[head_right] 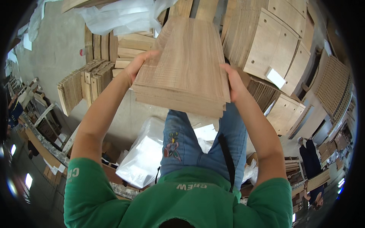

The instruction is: The person places foam protective sheets and wooden panels into a cardboard box on a conveyor belt, then collects a stack of wooden boards from a pallet and brings them to the packaging station.

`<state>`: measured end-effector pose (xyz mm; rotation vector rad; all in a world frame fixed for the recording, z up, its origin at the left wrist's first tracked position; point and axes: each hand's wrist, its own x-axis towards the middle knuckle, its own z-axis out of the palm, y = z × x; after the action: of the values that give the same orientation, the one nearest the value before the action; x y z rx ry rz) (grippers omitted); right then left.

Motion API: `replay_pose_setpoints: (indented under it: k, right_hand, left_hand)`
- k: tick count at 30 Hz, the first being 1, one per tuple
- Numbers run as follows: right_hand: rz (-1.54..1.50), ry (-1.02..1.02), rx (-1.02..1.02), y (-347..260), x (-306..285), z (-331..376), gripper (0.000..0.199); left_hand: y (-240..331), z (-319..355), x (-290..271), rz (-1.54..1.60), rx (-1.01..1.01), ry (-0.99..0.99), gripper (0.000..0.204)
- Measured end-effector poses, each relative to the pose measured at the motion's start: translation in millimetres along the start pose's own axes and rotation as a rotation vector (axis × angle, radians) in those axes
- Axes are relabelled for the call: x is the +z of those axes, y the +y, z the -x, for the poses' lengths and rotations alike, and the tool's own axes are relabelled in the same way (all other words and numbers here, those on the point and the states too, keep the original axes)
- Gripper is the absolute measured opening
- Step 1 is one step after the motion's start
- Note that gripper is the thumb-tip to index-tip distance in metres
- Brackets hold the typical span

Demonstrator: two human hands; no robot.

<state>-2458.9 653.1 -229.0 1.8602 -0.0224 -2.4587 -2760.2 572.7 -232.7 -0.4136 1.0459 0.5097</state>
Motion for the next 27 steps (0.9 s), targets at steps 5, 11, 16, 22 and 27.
replay_pose_setpoints:
  k: [5,11,16,22,27]
  right_hand:
    - [0.031,0.049,-0.094,26.7,-14.0,-35.4,0.058]
    - [0.213,0.198,-0.264,65.3,-24.6,16.3,0.06]
    - [0.245,0.316,-0.402,190.1,-43.3,61.7,0.064]
    - [0.652,0.478,-0.333,356.0,-8.0,138.2,0.078]
    - [0.087,0.332,-0.289,447.3,-6.8,129.6,0.054]
  left_hand:
    - [-20.2,-13.2,2.6,-0.039,0.078,0.071,0.052]
    - [-79.2,3.1,-1.7,-0.085,0.164,0.035,0.053]
    - [-177.9,71.0,-10.3,-0.179,0.234,0.104,0.05]
    - [-263.8,191.5,-29.1,-0.302,0.149,0.009,0.051]
    - [-312.3,201.9,-73.6,-0.377,-0.023,-0.069,0.049]
